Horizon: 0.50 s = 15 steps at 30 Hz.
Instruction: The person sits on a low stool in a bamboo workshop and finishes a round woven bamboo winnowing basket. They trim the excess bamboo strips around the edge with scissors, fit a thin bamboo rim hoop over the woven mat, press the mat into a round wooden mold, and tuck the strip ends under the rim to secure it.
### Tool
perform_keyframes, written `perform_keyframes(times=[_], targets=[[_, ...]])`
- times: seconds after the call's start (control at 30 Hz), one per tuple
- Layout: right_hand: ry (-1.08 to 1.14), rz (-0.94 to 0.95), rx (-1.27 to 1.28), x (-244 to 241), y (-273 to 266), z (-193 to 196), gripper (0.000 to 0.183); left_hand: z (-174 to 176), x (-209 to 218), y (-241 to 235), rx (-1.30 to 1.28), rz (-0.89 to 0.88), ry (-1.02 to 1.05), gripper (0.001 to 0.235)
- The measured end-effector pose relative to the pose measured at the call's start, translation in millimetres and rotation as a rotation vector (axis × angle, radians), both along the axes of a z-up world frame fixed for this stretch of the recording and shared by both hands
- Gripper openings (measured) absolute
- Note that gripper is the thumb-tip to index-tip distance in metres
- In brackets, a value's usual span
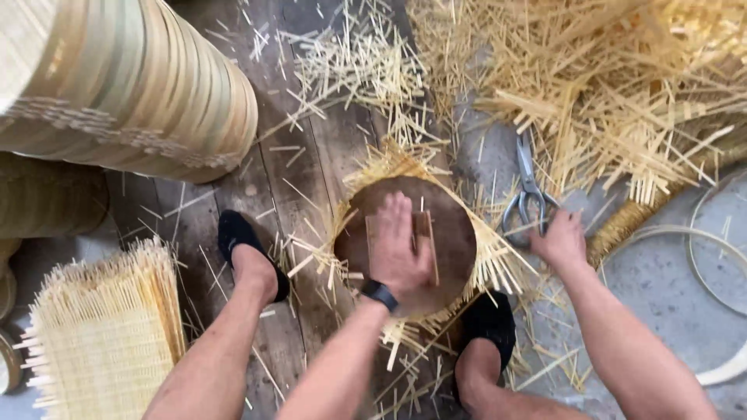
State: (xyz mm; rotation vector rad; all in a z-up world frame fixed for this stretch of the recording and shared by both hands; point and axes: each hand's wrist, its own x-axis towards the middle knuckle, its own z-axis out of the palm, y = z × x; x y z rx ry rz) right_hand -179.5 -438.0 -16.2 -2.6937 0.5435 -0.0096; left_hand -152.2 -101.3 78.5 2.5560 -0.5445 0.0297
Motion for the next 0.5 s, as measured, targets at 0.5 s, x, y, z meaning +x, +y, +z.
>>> perform_keyframes(times=[0.5], targets=[[0.529,-0.007,0.325,-57,15,80,0.07,-16,-14,-13,-0.173,0.009,0.342,0.086]])
